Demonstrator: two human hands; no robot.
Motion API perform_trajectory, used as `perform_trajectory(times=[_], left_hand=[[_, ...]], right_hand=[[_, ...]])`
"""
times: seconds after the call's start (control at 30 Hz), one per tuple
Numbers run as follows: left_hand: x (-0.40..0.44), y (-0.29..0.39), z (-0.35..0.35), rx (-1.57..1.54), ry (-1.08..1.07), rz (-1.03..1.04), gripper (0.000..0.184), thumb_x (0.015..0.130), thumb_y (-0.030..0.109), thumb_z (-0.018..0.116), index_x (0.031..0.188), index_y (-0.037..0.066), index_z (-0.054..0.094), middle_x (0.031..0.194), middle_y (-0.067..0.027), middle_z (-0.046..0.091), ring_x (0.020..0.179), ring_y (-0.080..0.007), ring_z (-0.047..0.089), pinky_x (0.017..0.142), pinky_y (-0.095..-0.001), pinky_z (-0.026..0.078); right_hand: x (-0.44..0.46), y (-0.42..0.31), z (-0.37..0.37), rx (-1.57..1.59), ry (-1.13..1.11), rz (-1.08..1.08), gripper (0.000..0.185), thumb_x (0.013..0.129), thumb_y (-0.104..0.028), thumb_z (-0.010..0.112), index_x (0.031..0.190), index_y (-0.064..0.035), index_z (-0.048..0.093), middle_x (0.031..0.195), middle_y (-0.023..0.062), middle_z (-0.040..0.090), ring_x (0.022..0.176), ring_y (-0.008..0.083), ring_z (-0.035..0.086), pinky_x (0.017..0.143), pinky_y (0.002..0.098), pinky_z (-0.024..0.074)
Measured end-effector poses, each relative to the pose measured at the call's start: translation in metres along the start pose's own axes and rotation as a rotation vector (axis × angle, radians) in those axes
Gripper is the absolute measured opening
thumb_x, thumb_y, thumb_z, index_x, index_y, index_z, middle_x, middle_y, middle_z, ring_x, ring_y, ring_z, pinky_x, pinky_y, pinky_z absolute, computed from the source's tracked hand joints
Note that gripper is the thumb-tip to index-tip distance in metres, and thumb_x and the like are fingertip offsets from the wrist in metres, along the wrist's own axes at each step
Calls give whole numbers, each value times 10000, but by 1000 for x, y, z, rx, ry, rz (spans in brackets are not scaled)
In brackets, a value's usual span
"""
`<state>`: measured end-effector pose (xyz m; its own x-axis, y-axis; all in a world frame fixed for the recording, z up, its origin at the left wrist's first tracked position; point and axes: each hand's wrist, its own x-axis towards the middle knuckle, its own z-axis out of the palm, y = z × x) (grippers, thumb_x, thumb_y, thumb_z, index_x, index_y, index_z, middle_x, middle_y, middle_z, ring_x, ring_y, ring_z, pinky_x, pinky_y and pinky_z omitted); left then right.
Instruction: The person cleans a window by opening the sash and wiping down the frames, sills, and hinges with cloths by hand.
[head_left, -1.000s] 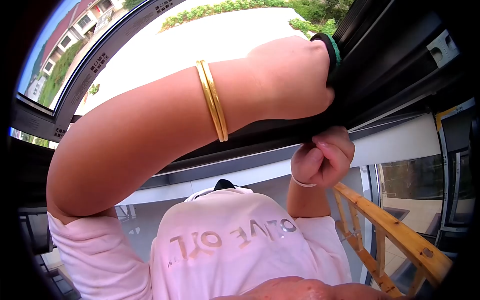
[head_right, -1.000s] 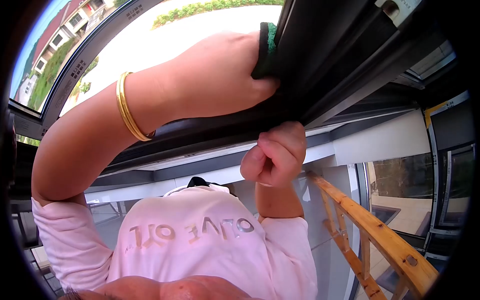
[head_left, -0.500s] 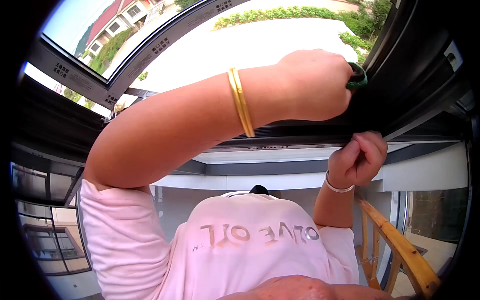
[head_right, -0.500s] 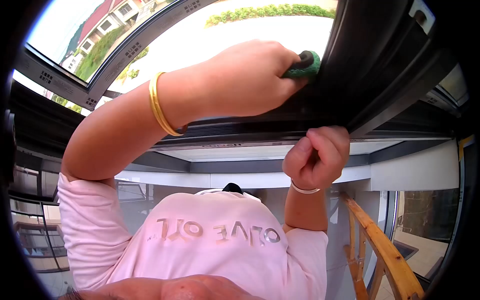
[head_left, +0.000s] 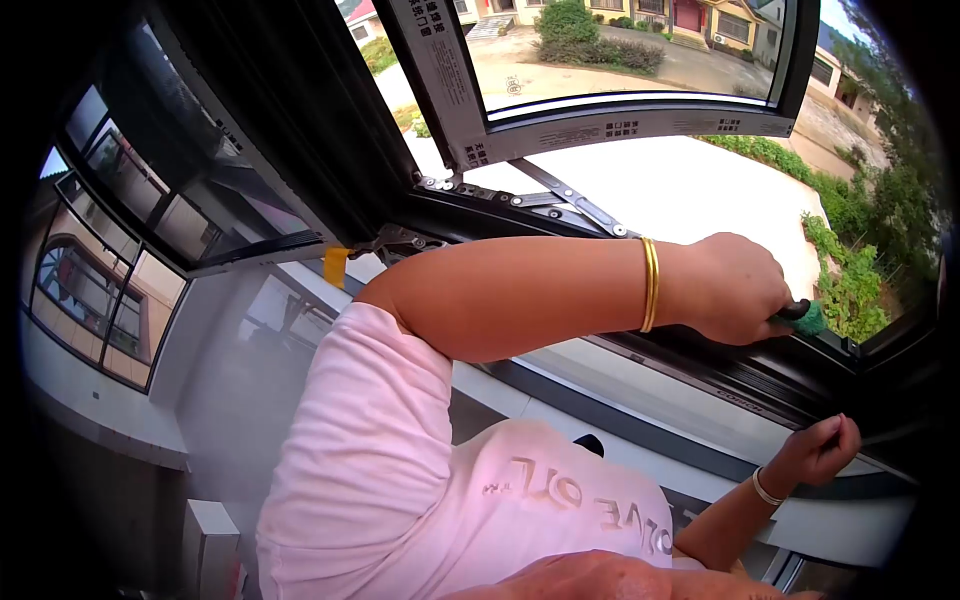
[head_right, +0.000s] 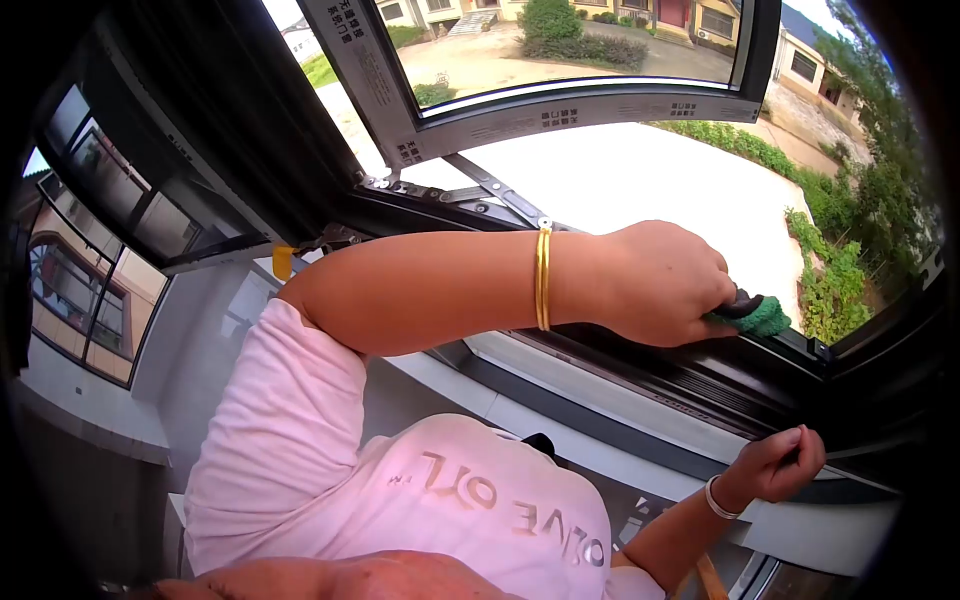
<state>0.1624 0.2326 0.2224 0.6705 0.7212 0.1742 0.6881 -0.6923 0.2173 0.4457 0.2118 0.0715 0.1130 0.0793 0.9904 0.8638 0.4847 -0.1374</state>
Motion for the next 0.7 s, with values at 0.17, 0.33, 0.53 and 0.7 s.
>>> perform_trajectory(times=[0.17, 0.33, 0.53, 0.7], left_hand=[[-75, -45, -38, 86, -57, -89, 398, 996, 383, 572, 988, 15, 723, 901, -156, 680, 902, -339, 656, 833, -430, 524], [-124, -70, -63, 248, -103, -162, 409, 988, 346, 609, 773, 1, 658, 754, -143, 609, 743, -330, 600, 719, -426, 488], [-183, -106, -84, 425, -145, -222, 365, 975, 320, 632, 750, 32, 627, 731, -125, 584, 757, -320, 581, 762, -420, 467], [-200, -102, -98, 483, -171, -231, 403, 987, 369, 593, 775, 30, 648, 776, -120, 625, 838, -318, 606, 912, -431, 447]], right_hand=[[1, -5, -3, -42, -40, 34, 48, 952, 32, 554, 973, 48, 594, 926, 137, 640, 785, 240, 624, 733, 321, 541], [6, -6, 0, -28, -21, -30, 40, 952, 13, 563, 961, 19, 601, 901, 109, 622, 752, 212, 593, 669, 293, 513], [3, 3, -7, 1, -60, -14, 54, 947, 7, 566, 980, 9, 609, 910, 108, 623, 752, 211, 601, 614, 287, 485], [-1, 14, -15, 0, -107, -91, 73, 940, 36, 554, 990, 17, 604, 927, 124, 640, 812, 249, 644, 709, 322, 544]])
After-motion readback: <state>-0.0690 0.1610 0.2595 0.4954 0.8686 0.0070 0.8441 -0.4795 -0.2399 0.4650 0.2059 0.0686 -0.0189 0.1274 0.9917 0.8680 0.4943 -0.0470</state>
